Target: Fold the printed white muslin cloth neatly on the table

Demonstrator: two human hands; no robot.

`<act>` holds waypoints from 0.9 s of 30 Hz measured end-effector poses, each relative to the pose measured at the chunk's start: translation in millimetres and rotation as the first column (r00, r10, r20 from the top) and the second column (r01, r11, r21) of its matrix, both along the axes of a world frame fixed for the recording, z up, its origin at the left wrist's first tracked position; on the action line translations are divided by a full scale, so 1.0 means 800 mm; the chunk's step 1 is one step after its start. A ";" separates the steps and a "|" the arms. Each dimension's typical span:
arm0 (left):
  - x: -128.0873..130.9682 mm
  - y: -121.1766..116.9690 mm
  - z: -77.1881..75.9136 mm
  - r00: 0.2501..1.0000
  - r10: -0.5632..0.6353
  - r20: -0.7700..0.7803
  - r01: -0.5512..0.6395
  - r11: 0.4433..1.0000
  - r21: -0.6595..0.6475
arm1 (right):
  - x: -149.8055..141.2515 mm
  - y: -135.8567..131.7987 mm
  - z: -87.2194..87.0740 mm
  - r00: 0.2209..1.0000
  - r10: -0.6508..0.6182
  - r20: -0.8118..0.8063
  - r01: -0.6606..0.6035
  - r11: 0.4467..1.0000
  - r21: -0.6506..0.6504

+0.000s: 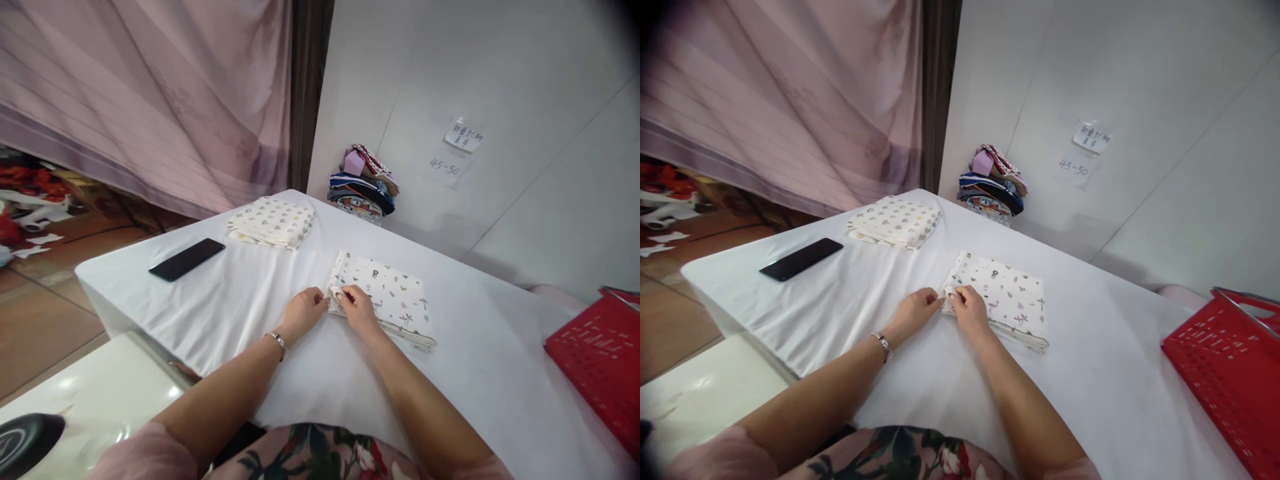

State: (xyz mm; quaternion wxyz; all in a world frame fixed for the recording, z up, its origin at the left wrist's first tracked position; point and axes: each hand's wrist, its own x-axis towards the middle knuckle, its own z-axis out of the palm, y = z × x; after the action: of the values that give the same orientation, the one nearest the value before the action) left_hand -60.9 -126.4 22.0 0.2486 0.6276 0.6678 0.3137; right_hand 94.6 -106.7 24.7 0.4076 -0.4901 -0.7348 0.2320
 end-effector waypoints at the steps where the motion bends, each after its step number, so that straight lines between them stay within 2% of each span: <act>1: 0.000 0.000 0.000 1.000 -0.005 0.023 0.005 1.000 -0.002 | 0.000 0.000 0.001 1.000 0.010 0.003 -0.010 1.000 0.000; 5: 0.000 0.002 0.000 0.985 -0.026 0.169 0.024 1.000 0.010 | -0.001 -0.002 0.004 0.998 0.059 0.015 -0.059 0.998 -0.004; 9: 0.004 0.003 0.002 0.929 -0.014 0.371 0.047 0.996 -0.081 | -0.001 -0.001 0.002 0.996 0.075 0.057 -0.075 0.997 -0.003; 12: 0.005 0.003 0.003 0.842 -0.006 0.539 0.082 0.990 -0.117 | -0.002 -0.001 -0.001 0.994 0.085 0.075 -0.085 0.996 0.001; 15: 0.004 0.002 0.002 0.737 -0.038 0.675 0.140 0.986 -0.096 | -0.002 -0.001 -0.001 0.993 0.090 0.079 -0.089 0.996 -0.009; 18: 0.004 0.003 -0.002 0.707 -0.045 0.706 0.147 0.986 -0.084 | -0.001 -0.002 0.001 0.992 0.104 0.078 -0.103 0.995 -0.014; 24: 0.006 0.006 -0.007 0.761 -0.038 0.648 0.134 0.986 -0.099 | 0.000 -0.003 0.003 0.998 0.019 -0.068 -0.020 1.000 -0.014; 27: 0.005 0.007 -0.008 0.758 -0.053 0.650 0.155 0.983 -0.100 | 0.000 -0.003 0.003 0.995 0.002 -0.103 -0.005 1.000 -0.028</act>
State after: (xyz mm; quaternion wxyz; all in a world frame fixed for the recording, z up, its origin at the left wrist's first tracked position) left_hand -56.6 -121.1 15.9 0.5255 0.4977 0.5271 0.4452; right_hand 94.6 -109.4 27.3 0.4376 -0.4819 -0.7102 0.2683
